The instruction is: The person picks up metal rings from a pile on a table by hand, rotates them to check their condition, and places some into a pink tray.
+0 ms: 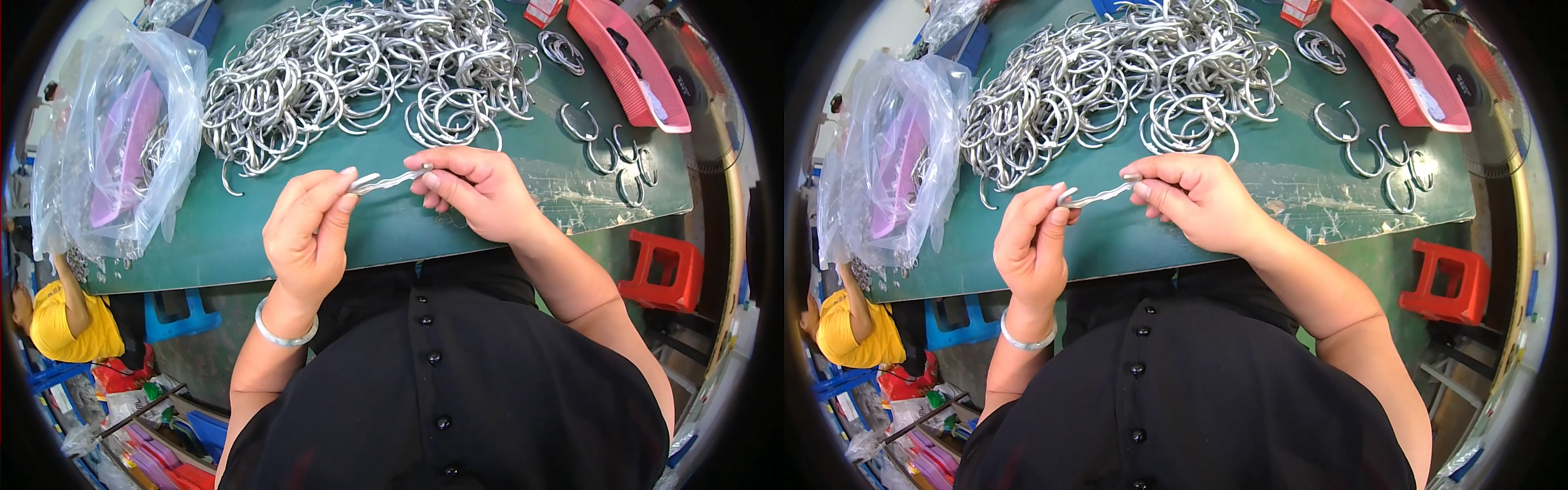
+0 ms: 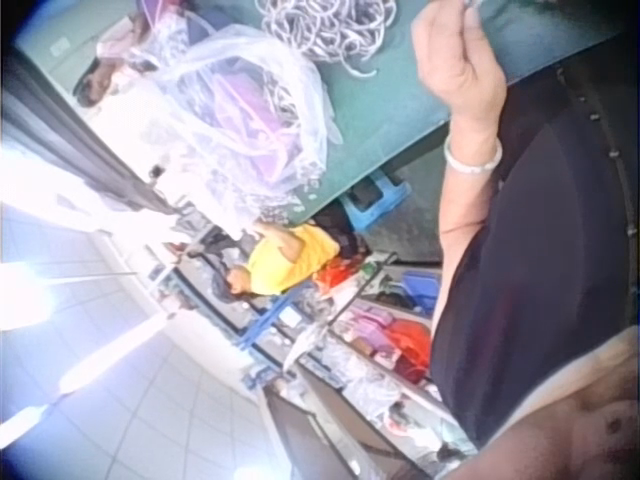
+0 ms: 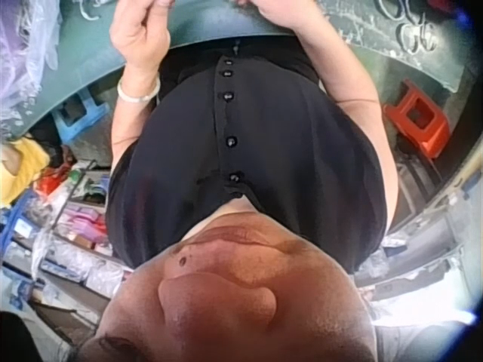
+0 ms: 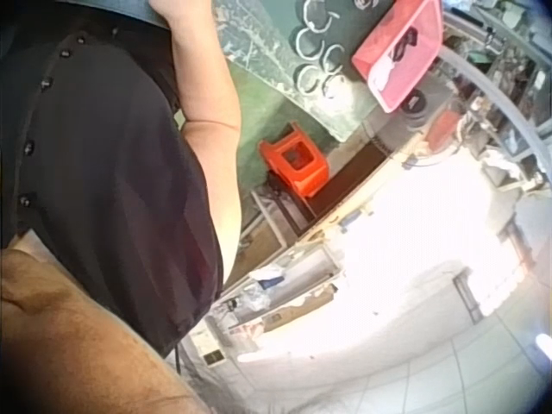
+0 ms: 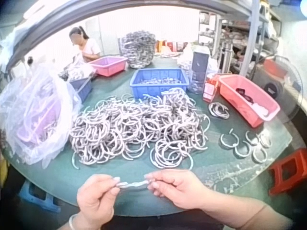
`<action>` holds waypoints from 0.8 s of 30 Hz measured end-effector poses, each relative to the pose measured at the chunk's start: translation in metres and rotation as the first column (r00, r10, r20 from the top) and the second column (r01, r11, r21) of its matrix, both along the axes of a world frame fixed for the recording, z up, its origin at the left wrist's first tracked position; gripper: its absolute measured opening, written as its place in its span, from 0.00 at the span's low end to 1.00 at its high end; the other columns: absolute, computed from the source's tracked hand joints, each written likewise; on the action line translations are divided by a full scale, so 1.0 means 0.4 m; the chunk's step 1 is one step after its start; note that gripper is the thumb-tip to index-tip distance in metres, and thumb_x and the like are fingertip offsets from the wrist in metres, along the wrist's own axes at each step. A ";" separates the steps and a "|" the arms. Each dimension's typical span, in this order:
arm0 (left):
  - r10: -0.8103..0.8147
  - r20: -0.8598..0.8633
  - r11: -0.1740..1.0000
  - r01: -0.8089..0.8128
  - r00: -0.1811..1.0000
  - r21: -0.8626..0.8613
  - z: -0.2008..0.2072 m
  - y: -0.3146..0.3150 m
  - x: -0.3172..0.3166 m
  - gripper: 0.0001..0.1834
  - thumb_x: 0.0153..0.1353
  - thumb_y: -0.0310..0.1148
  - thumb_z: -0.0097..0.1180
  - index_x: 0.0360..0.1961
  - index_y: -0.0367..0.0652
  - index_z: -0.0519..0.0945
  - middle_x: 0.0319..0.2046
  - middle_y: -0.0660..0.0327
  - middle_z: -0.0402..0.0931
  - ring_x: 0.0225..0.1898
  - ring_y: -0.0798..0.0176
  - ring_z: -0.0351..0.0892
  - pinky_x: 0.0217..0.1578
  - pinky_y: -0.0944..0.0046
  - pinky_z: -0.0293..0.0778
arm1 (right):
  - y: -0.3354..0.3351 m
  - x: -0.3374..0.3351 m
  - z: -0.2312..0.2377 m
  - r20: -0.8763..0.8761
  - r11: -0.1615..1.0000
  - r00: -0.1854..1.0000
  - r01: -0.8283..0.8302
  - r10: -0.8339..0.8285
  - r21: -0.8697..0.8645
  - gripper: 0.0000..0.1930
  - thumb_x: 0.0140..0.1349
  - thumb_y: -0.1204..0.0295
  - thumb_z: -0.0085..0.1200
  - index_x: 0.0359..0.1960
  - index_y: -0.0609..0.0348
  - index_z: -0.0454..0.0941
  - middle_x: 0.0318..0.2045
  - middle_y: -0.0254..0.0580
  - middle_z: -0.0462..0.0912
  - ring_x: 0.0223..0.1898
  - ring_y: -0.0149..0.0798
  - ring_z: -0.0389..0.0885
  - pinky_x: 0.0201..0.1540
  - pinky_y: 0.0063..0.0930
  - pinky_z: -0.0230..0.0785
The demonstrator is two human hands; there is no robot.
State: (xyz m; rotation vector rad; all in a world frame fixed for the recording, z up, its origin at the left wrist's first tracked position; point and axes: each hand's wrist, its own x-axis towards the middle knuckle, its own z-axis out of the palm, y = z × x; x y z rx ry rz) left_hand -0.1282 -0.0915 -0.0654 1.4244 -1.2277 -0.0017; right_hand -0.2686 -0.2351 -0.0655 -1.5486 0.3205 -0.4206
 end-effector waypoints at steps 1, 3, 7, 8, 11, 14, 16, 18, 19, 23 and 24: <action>-0.042 0.004 0.997 0.041 0.999 0.060 0.001 0.008 0.004 0.10 0.55 0.17 0.47 0.40 0.31 0.74 0.32 0.55 0.72 0.28 0.67 0.74 0.31 0.70 0.73 | 0.005 0.000 0.000 0.077 0.994 0.996 0.056 -0.049 -0.093 0.09 0.56 0.77 0.48 0.39 0.62 0.75 0.23 0.33 0.76 0.22 0.25 0.73 0.25 0.17 0.67; -0.055 -0.099 0.998 0.059 0.994 0.036 -0.010 0.005 0.003 0.10 0.56 0.18 0.47 0.40 0.31 0.73 0.33 0.54 0.73 0.29 0.66 0.75 0.31 0.70 0.73 | -0.001 -0.007 0.006 0.120 0.958 0.993 0.052 -0.018 -0.283 0.09 0.55 0.79 0.48 0.39 0.63 0.75 0.25 0.36 0.76 0.23 0.25 0.73 0.25 0.16 0.67; -0.109 -0.517 0.994 0.100 0.849 -0.044 -0.025 -0.001 -0.007 0.10 0.56 0.20 0.47 0.40 0.32 0.74 0.31 0.55 0.75 0.30 0.66 0.76 0.31 0.70 0.75 | 0.013 -0.010 0.043 0.197 0.832 0.980 0.099 0.012 -0.546 0.09 0.51 0.81 0.52 0.36 0.62 0.76 0.23 0.38 0.76 0.22 0.30 0.74 0.24 0.20 0.65; -0.108 -0.515 0.994 0.100 0.850 -0.043 -0.028 -0.001 -0.006 0.10 0.56 0.20 0.47 0.40 0.32 0.74 0.31 0.55 0.75 0.30 0.66 0.76 0.31 0.70 0.75 | 0.017 -0.011 0.053 0.197 0.799 0.980 0.099 0.025 -0.593 0.09 0.50 0.80 0.53 0.35 0.62 0.76 0.23 0.38 0.75 0.21 0.31 0.73 0.23 0.21 0.64; -0.153 -0.722 0.983 0.182 0.675 -0.038 -0.029 -0.005 -0.007 0.10 0.58 0.21 0.46 0.41 0.31 0.73 0.33 0.54 0.75 0.30 0.65 0.77 0.32 0.69 0.75 | 0.035 -0.003 0.062 0.251 0.815 0.968 0.127 0.023 -0.566 0.08 0.48 0.79 0.55 0.32 0.61 0.77 0.21 0.38 0.75 0.21 0.34 0.73 0.23 0.23 0.64; -0.185 -0.840 0.966 0.251 0.511 -0.060 -0.023 -0.008 -0.014 0.10 0.58 0.23 0.46 0.41 0.31 0.72 0.32 0.53 0.75 0.29 0.65 0.77 0.31 0.69 0.75 | 0.042 -0.001 0.065 0.299 0.828 0.953 0.137 0.039 -0.543 0.07 0.48 0.79 0.56 0.31 0.60 0.77 0.21 0.38 0.75 0.21 0.36 0.74 0.23 0.24 0.65; -0.162 -0.899 0.958 0.282 0.406 -0.045 -0.021 -0.006 -0.017 0.11 0.59 0.25 0.46 0.41 0.32 0.72 0.31 0.54 0.76 0.28 0.66 0.77 0.30 0.70 0.75 | 0.043 0.000 0.066 0.306 0.833 0.951 0.143 0.032 -0.534 0.07 0.48 0.79 0.56 0.31 0.60 0.77 0.21 0.38 0.75 0.21 0.35 0.74 0.23 0.24 0.65; -0.159 -0.909 0.956 0.290 0.384 -0.045 -0.019 -0.006 -0.018 0.11 0.59 0.25 0.47 0.41 0.32 0.72 0.30 0.55 0.76 0.28 0.67 0.77 0.30 0.71 0.74 | 0.041 -0.002 0.074 0.281 0.866 0.959 0.117 0.028 -0.485 0.07 0.48 0.79 0.55 0.31 0.60 0.77 0.21 0.38 0.75 0.21 0.35 0.74 0.23 0.24 0.65; -0.154 -0.910 0.951 0.307 0.385 -0.031 -0.017 -0.008 -0.018 0.11 0.59 0.25 0.46 0.41 0.32 0.72 0.29 0.55 0.76 0.28 0.67 0.77 0.30 0.71 0.74 | 0.040 -0.003 0.077 0.255 0.896 0.967 0.091 0.025 -0.434 0.07 0.48 0.79 0.55 0.31 0.60 0.77 0.21 0.38 0.75 0.21 0.34 0.74 0.23 0.24 0.65; -0.164 -0.915 0.946 0.323 0.369 -0.039 -0.022 -0.004 -0.018 0.10 0.58 0.24 0.46 0.41 0.32 0.72 0.30 0.56 0.76 0.29 0.66 0.77 0.31 0.71 0.74 | 0.036 -0.005 0.071 0.265 0.916 0.964 0.094 0.014 -0.391 0.07 0.48 0.81 0.55 0.30 0.61 0.76 0.22 0.38 0.76 0.23 0.33 0.75 0.24 0.22 0.66; -0.163 -0.915 0.946 0.322 0.369 -0.039 -0.023 -0.005 -0.020 0.10 0.58 0.24 0.46 0.41 0.32 0.72 0.30 0.56 0.76 0.29 0.66 0.77 0.31 0.71 0.74 | 0.030 -0.007 0.068 0.273 0.874 0.962 0.119 0.016 -0.470 0.08 0.47 0.81 0.55 0.31 0.62 0.76 0.22 0.39 0.76 0.21 0.32 0.75 0.23 0.21 0.65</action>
